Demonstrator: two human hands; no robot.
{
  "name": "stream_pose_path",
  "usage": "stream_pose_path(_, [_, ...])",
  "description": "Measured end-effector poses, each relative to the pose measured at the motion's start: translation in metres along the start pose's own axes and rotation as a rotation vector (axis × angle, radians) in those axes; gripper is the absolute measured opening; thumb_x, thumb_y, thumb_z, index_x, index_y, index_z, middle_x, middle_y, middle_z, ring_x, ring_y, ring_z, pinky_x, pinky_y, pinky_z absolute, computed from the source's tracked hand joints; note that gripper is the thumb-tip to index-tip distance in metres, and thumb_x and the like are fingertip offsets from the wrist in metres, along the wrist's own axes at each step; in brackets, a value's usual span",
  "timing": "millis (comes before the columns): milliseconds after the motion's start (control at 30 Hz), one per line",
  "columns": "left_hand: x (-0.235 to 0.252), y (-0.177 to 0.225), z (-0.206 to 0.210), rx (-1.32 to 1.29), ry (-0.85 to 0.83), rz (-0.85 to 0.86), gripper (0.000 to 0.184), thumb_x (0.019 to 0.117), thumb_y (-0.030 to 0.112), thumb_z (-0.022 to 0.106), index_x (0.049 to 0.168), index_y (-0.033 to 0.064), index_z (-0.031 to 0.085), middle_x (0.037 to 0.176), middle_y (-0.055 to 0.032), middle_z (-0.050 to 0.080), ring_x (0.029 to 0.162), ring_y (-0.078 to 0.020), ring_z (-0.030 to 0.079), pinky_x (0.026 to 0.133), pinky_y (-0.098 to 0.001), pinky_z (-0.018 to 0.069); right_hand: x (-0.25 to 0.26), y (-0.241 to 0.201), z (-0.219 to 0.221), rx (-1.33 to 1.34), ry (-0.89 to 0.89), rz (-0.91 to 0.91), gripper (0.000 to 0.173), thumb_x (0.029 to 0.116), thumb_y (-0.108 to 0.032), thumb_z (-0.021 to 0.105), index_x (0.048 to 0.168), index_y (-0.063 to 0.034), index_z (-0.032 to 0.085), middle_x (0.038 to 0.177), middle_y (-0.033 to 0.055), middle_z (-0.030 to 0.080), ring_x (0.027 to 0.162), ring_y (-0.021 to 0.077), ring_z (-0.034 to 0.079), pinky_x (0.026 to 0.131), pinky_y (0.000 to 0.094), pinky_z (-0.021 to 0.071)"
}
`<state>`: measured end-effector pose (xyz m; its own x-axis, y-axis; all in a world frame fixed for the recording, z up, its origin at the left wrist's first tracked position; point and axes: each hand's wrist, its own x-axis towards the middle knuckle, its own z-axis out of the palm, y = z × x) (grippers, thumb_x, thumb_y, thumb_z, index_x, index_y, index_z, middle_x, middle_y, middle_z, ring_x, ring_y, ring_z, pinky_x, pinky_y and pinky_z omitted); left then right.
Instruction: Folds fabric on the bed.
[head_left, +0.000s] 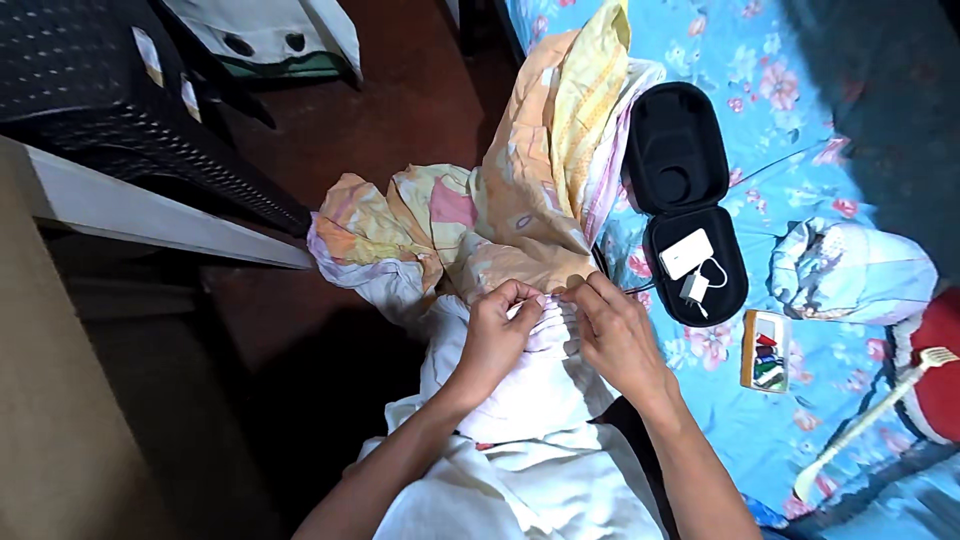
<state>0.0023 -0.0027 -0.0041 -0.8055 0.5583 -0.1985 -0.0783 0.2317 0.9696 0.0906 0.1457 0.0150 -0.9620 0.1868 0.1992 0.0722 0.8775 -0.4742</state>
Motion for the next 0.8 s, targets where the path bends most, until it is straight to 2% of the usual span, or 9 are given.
stream_pose_path(200, [-0.007, -0.010, 0.012, 0.137, 0.133, 0.238, 0.011, 0.0940, 0.008, 0.061, 0.093, 0.0006, 0.069, 0.084, -0.0049, 0.069, 0.080, -0.0030, 0.066, 0.077, -0.0194, 0.0545, 0.000, -0.014, 0.015, -0.105, 0.150, -0.017, 0.012, 0.0831, 0.000, 0.058, 0.087, 0.0007, 0.070, 0.077, 0.0120, 0.060, 0.062, 0.0253, 0.062, 0.049, 0.0347, 0.0495])
stream_pose_path(400, [-0.007, -0.006, 0.006, 0.137, 0.134, 0.155, 0.010, 0.0945, 0.009, 0.063, 0.093, 0.0030, 0.071, 0.086, -0.0019, 0.070, 0.081, -0.0003, 0.065, 0.078, -0.0185, 0.0539, -0.004, -0.011, 0.023, -0.094, 0.202, -0.015, 0.013, 0.0827, 0.001, 0.059, 0.089, 0.0006, 0.071, 0.076, 0.0114, 0.060, 0.062, 0.0242, 0.062, 0.050, 0.0330, 0.0502])
stream_pose_path(600, [-0.007, -0.009, 0.010, 0.157, 0.160, 0.201, 0.011, 0.0943, 0.008, 0.061, 0.094, 0.0008, 0.070, 0.085, -0.0048, 0.070, 0.081, -0.0035, 0.066, 0.078, -0.0212, 0.0548, -0.001, -0.017, 0.030, -0.128, 0.239, -0.030, 0.009, 0.0841, -0.001, 0.061, 0.087, 0.0001, 0.070, 0.078, 0.0116, 0.061, 0.063, 0.0248, 0.062, 0.050, 0.0330, 0.0498])
stream_pose_path(800, [-0.007, -0.004, 0.004, 0.174, 0.154, 0.145, 0.010, 0.0952, 0.011, 0.063, 0.094, 0.0041, 0.071, 0.086, -0.0012, 0.070, 0.082, -0.0007, 0.066, 0.078, -0.0203, 0.0540, -0.002, -0.017, 0.031, -0.097, 0.259, -0.023, 0.009, 0.0845, 0.000, 0.060, 0.087, 0.0000, 0.069, 0.078, 0.0115, 0.062, 0.065, 0.0245, 0.063, 0.051, 0.0332, 0.0506])
